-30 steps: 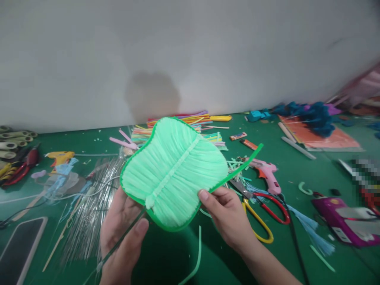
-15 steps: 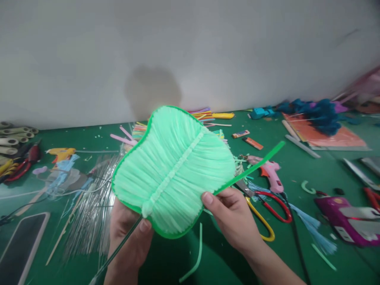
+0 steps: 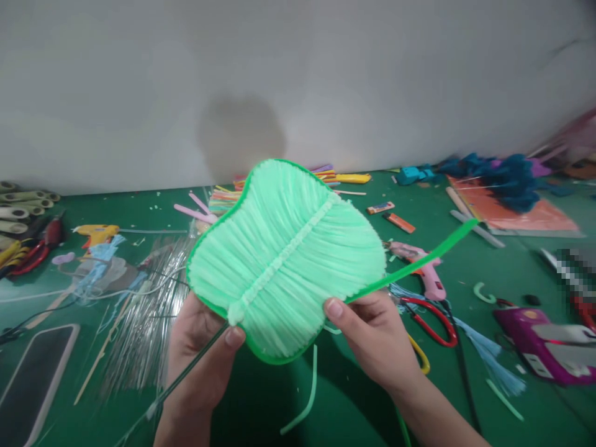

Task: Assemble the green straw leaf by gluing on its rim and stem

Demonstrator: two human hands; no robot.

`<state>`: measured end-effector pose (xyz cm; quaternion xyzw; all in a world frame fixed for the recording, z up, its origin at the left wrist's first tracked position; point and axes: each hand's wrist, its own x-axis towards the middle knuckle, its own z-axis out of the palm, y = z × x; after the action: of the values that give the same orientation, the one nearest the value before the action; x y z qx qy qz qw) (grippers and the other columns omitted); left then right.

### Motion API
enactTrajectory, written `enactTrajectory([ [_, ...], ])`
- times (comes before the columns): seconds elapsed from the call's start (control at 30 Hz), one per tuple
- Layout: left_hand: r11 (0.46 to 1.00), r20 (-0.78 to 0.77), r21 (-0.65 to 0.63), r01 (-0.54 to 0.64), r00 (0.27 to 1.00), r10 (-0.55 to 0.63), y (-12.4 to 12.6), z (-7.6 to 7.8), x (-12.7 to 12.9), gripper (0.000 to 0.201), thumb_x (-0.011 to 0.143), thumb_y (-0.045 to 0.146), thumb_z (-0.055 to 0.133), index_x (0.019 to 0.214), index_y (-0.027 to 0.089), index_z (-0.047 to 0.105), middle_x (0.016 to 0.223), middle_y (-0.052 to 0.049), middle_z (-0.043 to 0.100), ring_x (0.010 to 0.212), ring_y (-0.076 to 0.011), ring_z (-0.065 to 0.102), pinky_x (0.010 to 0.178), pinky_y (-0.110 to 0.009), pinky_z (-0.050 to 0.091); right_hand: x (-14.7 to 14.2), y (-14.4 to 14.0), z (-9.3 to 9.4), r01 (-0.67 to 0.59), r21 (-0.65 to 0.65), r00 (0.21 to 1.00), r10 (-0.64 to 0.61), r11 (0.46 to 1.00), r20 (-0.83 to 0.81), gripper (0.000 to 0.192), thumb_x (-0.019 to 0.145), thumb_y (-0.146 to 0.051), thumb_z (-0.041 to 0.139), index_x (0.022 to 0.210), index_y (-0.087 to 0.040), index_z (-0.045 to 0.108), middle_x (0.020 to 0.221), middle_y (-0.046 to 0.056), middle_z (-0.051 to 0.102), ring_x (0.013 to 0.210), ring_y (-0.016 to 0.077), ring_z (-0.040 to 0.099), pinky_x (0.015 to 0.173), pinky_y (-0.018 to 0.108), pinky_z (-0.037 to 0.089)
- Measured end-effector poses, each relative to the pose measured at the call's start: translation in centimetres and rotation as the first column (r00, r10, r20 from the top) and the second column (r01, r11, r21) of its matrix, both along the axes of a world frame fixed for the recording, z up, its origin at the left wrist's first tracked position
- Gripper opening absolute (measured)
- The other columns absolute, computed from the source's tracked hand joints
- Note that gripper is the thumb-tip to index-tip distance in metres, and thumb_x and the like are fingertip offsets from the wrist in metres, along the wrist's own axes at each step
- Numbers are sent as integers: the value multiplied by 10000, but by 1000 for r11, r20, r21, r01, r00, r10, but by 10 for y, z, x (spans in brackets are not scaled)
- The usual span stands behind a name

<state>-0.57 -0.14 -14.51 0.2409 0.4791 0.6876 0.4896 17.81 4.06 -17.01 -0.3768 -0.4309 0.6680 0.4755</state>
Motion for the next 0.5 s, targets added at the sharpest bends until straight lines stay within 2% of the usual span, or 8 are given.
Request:
enactTrajectory([
  [0.17,995,-25,38,88,996,-87,4,-3,-5,453,668,281,872,1101,253,743,955,-76,781,880,-245,749,837,-367,609,0,1,-2,4,18,1000,-4,1000,-8,155,827,-386,783,777,-240,799,727,28,759,679,172,681,649,287,575],
  [0.27,995,-61,0,96,994,-96,-3,-1,-9,468,641,269,888,1086,259,743,925,-65,770,756,-205,737,625,-249,586,4,7,-3,16,27,1000,-15,1000,-28,124,824,-369,790,794,-249,796,740,6,757,685,152,674,666,267,565],
  [0.33,989,-100,-45,144,984,-148,-9,-2,-17,435,614,246,897,1027,240,760,800,-55,750,633,-177,703,501,-204,525,10,15,0,-10,41,1000,11,999,-25,131,823,-369,791,773,-248,789,742,-5,755,683,147,676,669,266,560],
  [0.4,971,-105,-103,215,969,-226,-11,-5,-29,342,624,247,886,946,217,777,678,-53,722,570,-178,683,512,-234,548,17,26,7,-82,77,997,82,994,4,140,824,-380,785,792,-244,794,787,4,769,729,170,700,700,297,572],
  [0.43,962,-76,-115,247,963,-257,-9,-7,-36,334,634,284,878,944,208,780,715,-83,745,630,-225,715,596,-310,601,21,32,12,-129,107,991,126,986,33,141,826,-384,779,825,-245,801,813,10,775,769,185,712,731,319,580],
  [0.5,945,-35,-147,293,953,-300,-4,-11,-44,360,677,448,836,923,193,775,819,-146,776,712,-320,746,625,-448,630,27,47,24,-221,159,972,204,962,114,159,821,-396,773,832,-241,803,815,8,776,777,191,716,719,332,588],
])
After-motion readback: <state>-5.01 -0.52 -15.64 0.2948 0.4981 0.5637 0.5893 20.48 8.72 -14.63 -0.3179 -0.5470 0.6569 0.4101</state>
